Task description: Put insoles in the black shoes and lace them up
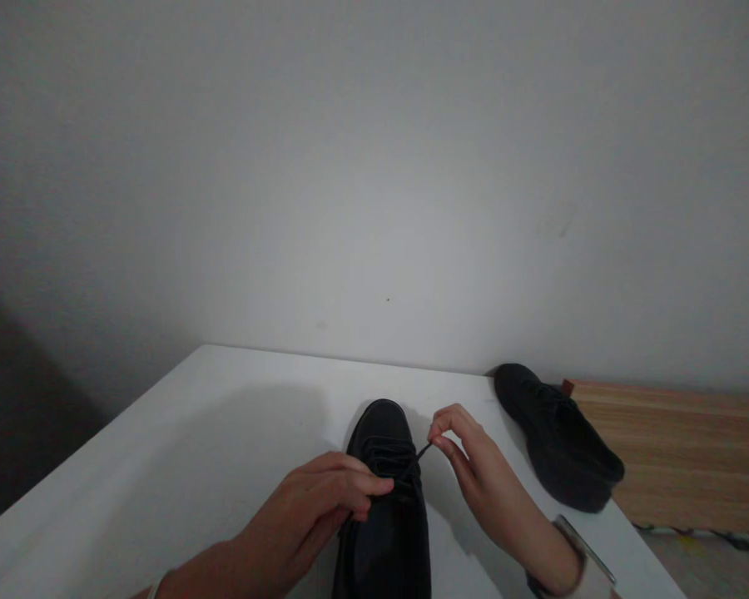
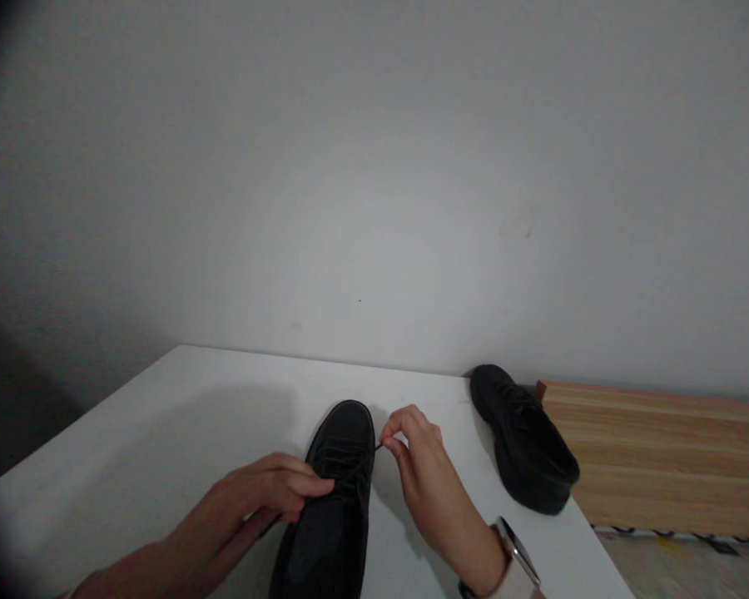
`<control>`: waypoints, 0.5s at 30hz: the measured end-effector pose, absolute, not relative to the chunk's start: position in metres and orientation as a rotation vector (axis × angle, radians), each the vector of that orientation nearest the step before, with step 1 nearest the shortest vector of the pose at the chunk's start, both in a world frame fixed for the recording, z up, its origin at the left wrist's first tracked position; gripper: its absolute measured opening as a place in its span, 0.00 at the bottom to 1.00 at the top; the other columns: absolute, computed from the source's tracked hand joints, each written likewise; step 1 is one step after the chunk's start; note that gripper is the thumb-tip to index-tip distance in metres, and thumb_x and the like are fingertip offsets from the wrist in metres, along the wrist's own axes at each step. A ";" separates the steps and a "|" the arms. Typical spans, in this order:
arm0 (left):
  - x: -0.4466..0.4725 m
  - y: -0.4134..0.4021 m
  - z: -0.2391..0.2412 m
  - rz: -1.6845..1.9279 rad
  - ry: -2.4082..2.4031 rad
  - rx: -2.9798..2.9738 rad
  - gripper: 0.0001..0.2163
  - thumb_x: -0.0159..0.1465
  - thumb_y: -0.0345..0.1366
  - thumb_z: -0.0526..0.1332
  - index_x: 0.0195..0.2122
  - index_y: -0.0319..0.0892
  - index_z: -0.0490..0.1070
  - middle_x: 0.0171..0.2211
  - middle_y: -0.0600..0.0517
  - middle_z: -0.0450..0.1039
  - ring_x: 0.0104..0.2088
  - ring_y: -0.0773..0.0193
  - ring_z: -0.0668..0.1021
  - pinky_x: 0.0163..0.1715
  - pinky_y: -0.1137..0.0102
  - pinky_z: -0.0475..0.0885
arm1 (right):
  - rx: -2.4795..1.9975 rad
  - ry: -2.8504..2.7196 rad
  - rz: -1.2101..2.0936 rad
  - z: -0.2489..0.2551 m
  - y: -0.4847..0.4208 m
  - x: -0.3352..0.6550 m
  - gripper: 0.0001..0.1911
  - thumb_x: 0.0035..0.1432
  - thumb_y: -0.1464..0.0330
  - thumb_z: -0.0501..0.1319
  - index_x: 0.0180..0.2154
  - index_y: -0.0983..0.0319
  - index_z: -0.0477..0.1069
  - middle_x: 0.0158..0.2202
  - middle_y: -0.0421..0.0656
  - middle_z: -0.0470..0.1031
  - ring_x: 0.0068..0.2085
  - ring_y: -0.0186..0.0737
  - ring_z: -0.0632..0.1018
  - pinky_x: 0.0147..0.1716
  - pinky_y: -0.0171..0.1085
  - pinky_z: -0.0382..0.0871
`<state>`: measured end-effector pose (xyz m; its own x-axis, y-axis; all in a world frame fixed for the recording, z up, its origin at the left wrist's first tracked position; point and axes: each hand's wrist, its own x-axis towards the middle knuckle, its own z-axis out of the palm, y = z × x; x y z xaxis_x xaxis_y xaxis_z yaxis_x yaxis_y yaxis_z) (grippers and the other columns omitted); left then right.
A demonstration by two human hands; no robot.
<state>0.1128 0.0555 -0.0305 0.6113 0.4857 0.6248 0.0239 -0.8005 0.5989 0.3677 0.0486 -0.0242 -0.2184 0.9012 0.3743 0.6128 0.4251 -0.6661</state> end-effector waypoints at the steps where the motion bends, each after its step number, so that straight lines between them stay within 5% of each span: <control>1: 0.117 0.055 -0.028 1.074 0.485 2.175 0.09 0.72 0.29 0.50 0.40 0.44 0.69 0.42 0.49 0.80 0.42 0.65 0.79 0.42 0.72 0.73 | -1.268 -1.934 0.469 -0.023 0.047 0.367 0.07 0.69 0.72 0.48 0.38 0.58 0.62 0.37 0.43 0.67 0.40 0.42 0.69 0.42 0.43 0.63; 6: 0.150 0.061 -0.003 0.856 0.917 1.709 0.04 0.63 0.30 0.60 0.39 0.42 0.68 0.26 0.56 0.80 0.28 0.66 0.77 0.34 0.73 0.68 | -1.147 -2.028 0.211 -0.004 0.031 0.356 0.09 0.67 0.78 0.48 0.41 0.58 0.60 0.42 0.43 0.65 0.45 0.41 0.67 0.44 0.40 0.61; 10: 0.162 0.064 0.006 0.740 0.841 1.699 0.02 0.59 0.32 0.64 0.31 0.41 0.74 0.24 0.57 0.79 0.28 0.66 0.76 0.31 0.73 0.65 | -0.966 -2.184 -0.106 0.009 0.024 0.343 0.13 0.63 0.83 0.51 0.42 0.59 0.60 0.41 0.42 0.67 0.46 0.40 0.66 0.53 0.45 0.53; 15: 0.159 0.060 0.006 0.772 0.864 1.805 0.06 0.59 0.32 0.64 0.26 0.41 0.78 0.25 0.57 0.77 0.28 0.68 0.73 0.31 0.74 0.63 | -1.005 -2.138 0.129 0.009 0.024 0.334 0.10 0.66 0.79 0.51 0.41 0.59 0.62 0.42 0.42 0.66 0.45 0.39 0.66 0.46 0.40 0.60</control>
